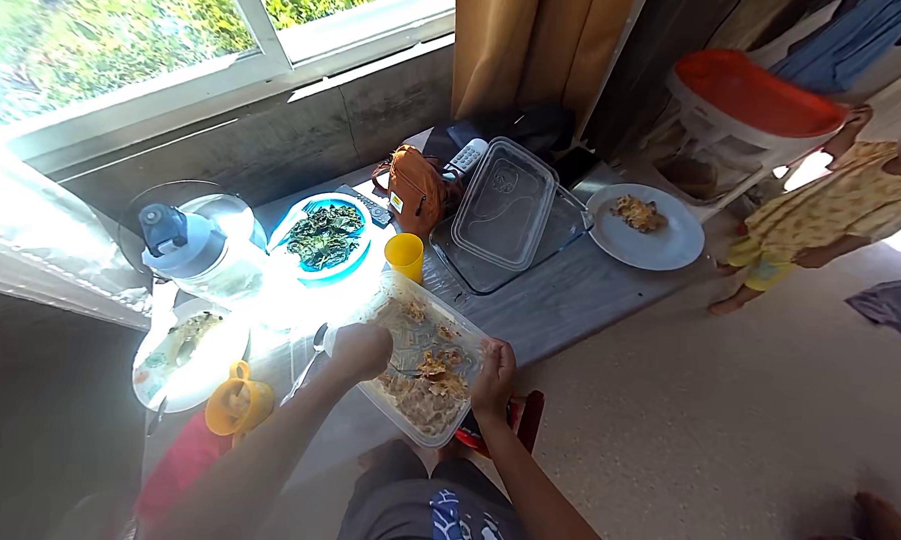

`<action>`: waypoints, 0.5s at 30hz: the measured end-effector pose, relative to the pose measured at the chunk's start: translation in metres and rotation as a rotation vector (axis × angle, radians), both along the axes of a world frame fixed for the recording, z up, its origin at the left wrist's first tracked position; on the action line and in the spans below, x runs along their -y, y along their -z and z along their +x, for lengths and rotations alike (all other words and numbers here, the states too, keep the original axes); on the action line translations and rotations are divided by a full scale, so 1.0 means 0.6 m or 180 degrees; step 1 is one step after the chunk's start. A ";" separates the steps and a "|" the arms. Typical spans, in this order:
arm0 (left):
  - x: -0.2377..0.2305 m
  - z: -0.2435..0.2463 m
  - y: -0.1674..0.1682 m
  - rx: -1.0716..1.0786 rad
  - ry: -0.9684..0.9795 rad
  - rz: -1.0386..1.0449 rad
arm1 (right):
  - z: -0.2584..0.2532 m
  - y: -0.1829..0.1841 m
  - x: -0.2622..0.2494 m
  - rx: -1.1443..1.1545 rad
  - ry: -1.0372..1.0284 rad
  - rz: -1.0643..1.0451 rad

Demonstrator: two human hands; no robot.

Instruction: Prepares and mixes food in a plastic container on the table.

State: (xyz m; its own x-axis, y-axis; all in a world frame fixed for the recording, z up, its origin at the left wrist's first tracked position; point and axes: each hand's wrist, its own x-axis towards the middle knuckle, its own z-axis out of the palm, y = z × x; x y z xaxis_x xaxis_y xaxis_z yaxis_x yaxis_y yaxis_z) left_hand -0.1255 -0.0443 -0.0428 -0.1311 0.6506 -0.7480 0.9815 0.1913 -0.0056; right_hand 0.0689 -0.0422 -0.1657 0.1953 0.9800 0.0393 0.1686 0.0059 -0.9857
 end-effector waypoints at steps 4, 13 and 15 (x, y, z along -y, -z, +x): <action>-0.039 0.042 -0.023 -0.0079 0.0311 0.0151 | 0.002 0.001 -0.001 -0.0020 -0.0015 0.0034; -0.078 0.089 -0.035 -0.0239 0.0708 0.0139 | -0.002 -0.003 -0.001 -0.0114 0.0097 0.0067; -0.066 0.074 -0.029 -0.0227 0.0633 0.0141 | -0.002 -0.001 -0.001 -0.0126 0.0085 0.0053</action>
